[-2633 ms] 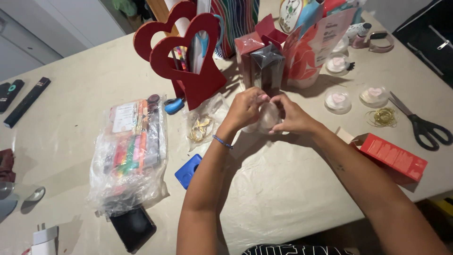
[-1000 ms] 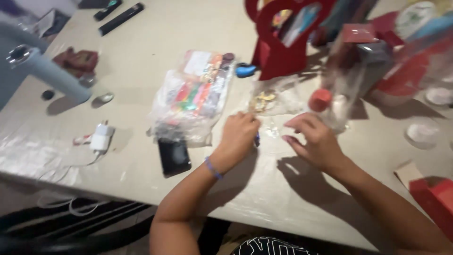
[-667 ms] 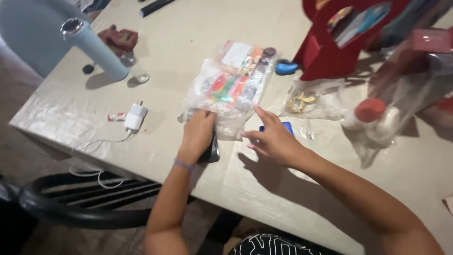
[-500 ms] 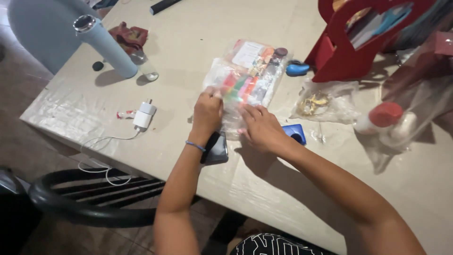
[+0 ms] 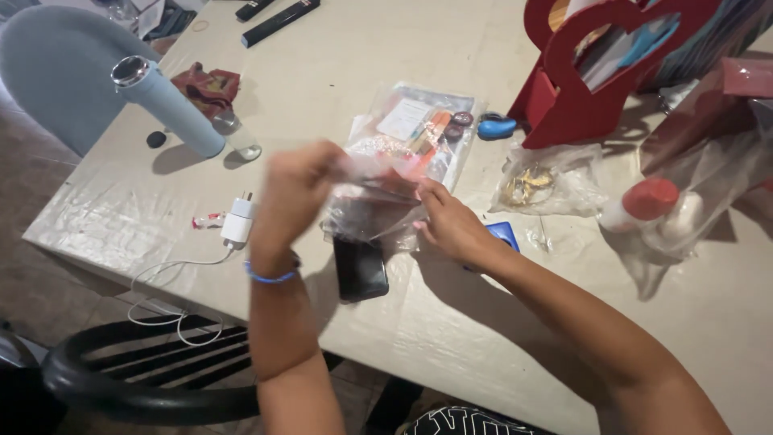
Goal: Packaging small items into plastic bags and tying them with decorative ribbons.
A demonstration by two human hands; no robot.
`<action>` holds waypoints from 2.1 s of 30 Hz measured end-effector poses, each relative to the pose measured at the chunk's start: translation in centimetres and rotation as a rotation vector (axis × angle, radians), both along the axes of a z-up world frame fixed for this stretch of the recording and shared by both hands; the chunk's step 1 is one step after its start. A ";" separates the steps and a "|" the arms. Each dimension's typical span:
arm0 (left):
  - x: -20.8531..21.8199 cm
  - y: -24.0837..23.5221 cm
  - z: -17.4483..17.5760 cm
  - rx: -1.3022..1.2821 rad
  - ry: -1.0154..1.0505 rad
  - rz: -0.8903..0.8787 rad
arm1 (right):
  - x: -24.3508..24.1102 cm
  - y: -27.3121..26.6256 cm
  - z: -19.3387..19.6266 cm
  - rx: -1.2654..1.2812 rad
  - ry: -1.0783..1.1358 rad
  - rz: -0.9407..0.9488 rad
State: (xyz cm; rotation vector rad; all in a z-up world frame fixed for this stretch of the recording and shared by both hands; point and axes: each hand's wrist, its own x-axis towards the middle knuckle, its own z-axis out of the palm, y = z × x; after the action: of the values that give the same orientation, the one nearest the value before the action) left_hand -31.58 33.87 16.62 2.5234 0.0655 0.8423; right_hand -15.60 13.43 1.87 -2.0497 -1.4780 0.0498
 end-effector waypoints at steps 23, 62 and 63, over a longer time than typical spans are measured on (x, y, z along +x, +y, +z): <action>9.4 -19.4 -7.8 0.680 -0.606 0.134 | 7.5 -16.1 -0.1 0.435 1.281 0.052; 19.3 -8.4 -16.4 0.162 0.355 -0.297 | 3.1 -17.1 -2.5 0.208 -0.351 -0.456; 19.5 -8.2 -16.4 0.156 0.226 -0.311 | 3.4 -17.0 -2.6 0.185 -0.353 -0.480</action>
State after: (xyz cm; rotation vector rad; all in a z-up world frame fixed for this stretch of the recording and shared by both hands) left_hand -12.06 25.66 0.17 2.6682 -0.3227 0.4532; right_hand -12.21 -3.55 -0.71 -2.2766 -1.0859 -0.6441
